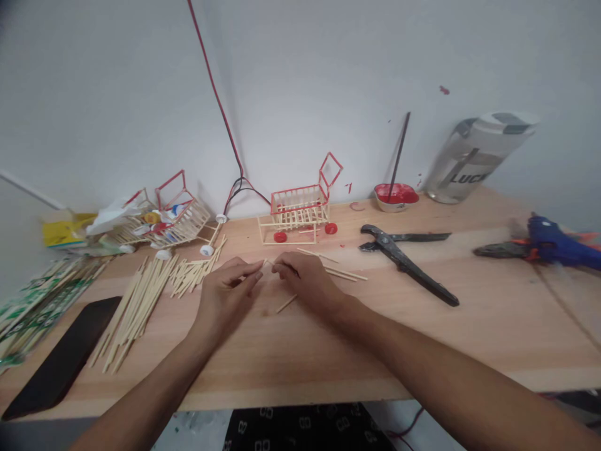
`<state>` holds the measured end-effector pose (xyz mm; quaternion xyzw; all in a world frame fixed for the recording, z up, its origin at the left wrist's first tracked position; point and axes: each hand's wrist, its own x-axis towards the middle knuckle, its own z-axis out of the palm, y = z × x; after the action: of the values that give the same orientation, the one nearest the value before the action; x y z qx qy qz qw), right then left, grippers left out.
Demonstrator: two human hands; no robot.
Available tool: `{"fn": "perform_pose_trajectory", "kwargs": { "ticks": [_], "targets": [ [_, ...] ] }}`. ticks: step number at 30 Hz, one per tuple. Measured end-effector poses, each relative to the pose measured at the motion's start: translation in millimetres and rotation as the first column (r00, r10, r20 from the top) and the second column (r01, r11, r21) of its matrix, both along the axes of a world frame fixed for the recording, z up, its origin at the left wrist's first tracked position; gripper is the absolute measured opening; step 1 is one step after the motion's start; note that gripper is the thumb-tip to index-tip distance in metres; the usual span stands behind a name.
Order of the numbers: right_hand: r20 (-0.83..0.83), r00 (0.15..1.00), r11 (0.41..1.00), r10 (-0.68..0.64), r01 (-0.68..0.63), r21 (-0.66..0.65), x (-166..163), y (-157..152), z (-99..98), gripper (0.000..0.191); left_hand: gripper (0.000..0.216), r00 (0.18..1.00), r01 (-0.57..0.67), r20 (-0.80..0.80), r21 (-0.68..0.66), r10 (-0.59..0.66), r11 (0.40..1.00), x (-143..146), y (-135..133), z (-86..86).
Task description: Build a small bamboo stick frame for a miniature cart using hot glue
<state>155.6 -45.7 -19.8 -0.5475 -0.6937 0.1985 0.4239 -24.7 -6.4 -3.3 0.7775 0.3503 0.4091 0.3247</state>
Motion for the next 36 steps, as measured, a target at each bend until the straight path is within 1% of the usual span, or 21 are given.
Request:
{"fn": "perform_pose_trajectory", "kwargs": {
  "ticks": [7, 12, 17, 21, 25, 27, 31, 36],
  "targets": [
    [0.001, 1.0, 1.0, 0.0, 0.0, -0.005, -0.1, 0.4, 0.3, 0.019, 0.021, 1.0, -0.002, -0.022, -0.002, 0.002, 1.0, -0.4, -0.6, 1.5],
    [-0.005, 1.0, 1.0, 0.004, -0.004, 0.0, 0.2, 0.1, 0.7, 0.019, 0.021, 1.0, -0.003, 0.01, -0.038, 0.003, 0.999, 0.7, -1.5, 3.1],
    [-0.005, 1.0, 1.0, -0.006, 0.006, 0.002, -0.8, 0.5, 2.1, 0.019, 0.018, 0.995, 0.001, 0.098, -0.174, 0.016, 0.985, 3.8, -1.4, 4.8],
    [-0.002, 1.0, 1.0, -0.011, 0.011, 0.005, -1.9, 0.8, 2.6, 0.021, 0.017, 0.991, -0.004, 0.13, -0.252, 0.038, 0.968, 5.1, -0.6, 5.9],
    [0.002, 1.0, 1.0, 0.001, -0.001, 0.013, -2.1, -0.6, 3.7, 0.019, 0.019, 0.988, 0.002, 0.147, -0.334, 0.05, 0.943, 4.6, 1.4, 2.9],
    [0.007, 1.0, 1.0, -0.004, 0.004, 0.013, -2.1, -1.4, 4.8, 0.018, 0.021, 0.988, 0.006, 0.145, -0.34, 0.046, 0.941, 3.6, 3.1, 0.2],
    [0.023, 1.0, 1.0, -0.002, 0.001, 0.01, -2.3, -1.7, 6.4, 0.018, 0.019, 0.993, 0.011, 0.119, -0.283, 0.024, 0.959, 1.9, 5.6, -3.0],
    [0.024, 1.0, 1.0, -0.011, 0.011, 0.006, -2.8, -1.2, 5.2, 0.017, 0.018, 0.993, 0.005, 0.112, -0.261, 0.025, 0.965, 2.2, 3.8, -0.1]
  ]
}}
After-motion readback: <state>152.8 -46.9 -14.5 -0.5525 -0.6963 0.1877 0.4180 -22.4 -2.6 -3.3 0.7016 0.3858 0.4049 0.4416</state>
